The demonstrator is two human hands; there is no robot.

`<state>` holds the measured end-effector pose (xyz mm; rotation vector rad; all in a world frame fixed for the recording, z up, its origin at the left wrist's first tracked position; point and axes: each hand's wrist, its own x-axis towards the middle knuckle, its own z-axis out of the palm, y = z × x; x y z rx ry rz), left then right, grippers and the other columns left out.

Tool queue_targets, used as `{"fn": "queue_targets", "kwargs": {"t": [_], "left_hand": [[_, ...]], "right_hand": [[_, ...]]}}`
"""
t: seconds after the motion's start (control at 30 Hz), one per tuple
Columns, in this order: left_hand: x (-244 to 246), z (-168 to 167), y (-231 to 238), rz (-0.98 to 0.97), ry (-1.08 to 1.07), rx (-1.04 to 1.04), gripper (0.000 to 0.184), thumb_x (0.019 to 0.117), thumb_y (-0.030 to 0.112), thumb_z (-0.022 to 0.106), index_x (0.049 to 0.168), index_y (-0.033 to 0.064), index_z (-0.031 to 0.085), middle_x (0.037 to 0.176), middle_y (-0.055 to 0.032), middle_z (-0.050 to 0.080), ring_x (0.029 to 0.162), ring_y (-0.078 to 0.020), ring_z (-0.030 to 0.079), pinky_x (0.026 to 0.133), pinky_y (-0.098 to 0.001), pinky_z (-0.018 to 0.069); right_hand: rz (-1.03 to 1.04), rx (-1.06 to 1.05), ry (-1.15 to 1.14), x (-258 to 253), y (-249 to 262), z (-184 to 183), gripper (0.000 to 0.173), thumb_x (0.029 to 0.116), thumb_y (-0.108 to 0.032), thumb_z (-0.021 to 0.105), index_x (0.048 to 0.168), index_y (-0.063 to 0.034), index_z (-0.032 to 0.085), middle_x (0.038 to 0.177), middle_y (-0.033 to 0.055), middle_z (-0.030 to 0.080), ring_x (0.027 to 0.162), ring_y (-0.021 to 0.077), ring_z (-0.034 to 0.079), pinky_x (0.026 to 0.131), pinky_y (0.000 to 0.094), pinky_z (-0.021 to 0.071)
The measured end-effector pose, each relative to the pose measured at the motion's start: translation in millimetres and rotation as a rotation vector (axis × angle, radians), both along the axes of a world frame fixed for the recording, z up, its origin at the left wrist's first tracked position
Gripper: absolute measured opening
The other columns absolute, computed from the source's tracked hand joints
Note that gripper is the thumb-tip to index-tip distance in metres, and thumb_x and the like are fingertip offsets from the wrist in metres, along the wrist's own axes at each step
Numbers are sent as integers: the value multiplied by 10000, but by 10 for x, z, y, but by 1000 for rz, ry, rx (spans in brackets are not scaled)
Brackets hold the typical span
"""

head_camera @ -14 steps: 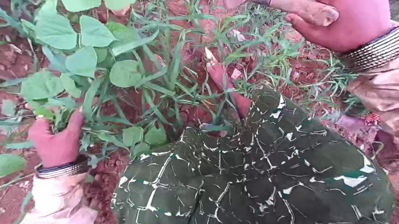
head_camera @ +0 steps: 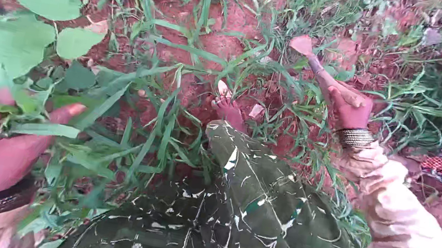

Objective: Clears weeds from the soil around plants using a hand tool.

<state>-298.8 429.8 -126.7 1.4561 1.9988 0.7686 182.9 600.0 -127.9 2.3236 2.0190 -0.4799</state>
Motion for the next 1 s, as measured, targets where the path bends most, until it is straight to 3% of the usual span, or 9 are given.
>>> {"fn": "queue_targets", "kwargs": {"t": [0.1,0.2,0.27,0.33,0.43,0.6,0.73,0.93,1.0], "left_hand": [[-200,120,550,-81,144,-66,494,983,326,658,1196,-115,594,1091,-314,647,977,-283,649,888,-443,523],[23,292,1261,-249,209,-135,406,938,108,585,1293,-90,599,1113,-411,640,986,-587,635,846,-744,447],[275,259,1735,-348,211,-249,427,912,-61,587,1338,-41,615,1087,-414,646,983,-651,615,826,-810,413],[481,40,2132,-431,214,-301,339,897,-91,629,1235,-80,658,1010,-387,663,943,-626,636,794,-794,435],[842,-294,2593,-516,180,-401,147,915,-55,646,1019,-159,653,961,-370,663,937,-580,657,790,-746,469],[1395,-551,3343,-748,149,-740,262,992,33,625,1216,-98,665,1187,-334,669,1135,-538,635,942,-715,463],[1611,-667,3636,-867,149,-805,270,993,10,614,1249,-54,671,1212,-313,668,1140,-525,635,939,-695,471],[1782,-1114,3400,-953,0,-538,402,870,-100,704,1262,-10,703,1280,-272,660,1169,-484,643,954,-652,502],[2061,-1280,3277,-1025,22,-603,392,931,-26,680,1321,2,674,1314,-266,647,1220,-467,625,975,-629,501]], "right_hand": [[-86,154,423,469,115,-618,399,980,-263,672,1248,31,688,1120,213,727,941,223,709,900,420,558],[-40,101,408,314,367,-1006,429,982,-250,673,1293,44,667,1199,271,707,1118,400,693,1019,580,494],[-2,42,368,308,457,-1370,467,996,-257,642,1343,55,631,1221,298,691,1130,467,676,1005,640,478],[21,3,366,341,454,-1716,491,1014,-261,590,1362,85,599,1253,301,678,1144,462,676,1009,619,494],[57,-25,257,293,356,-1872,525,1014,-257,557,1369,128,569,1196,325,693,989,516,714,833,675,535],[36,-26,230,257,303,-1908,557,981,-280,585,1374,114,577,1059,289,743,794,486,737,659,663,543],[-9,-86,296,229,239,-1889,604,951,-273,655,1386,133,551,1064,292,741,849,482,742,728,659,561],[24,-27,354,295,211,-1916,586,939,-268,668,1339,152,583,1015,290,749,815,455,750,713,623,573],[35,-15,358,316,193,-1898,585,949,-284,650,1328,158,588,1035,291,746,828,451,751,717,616,574]]}}
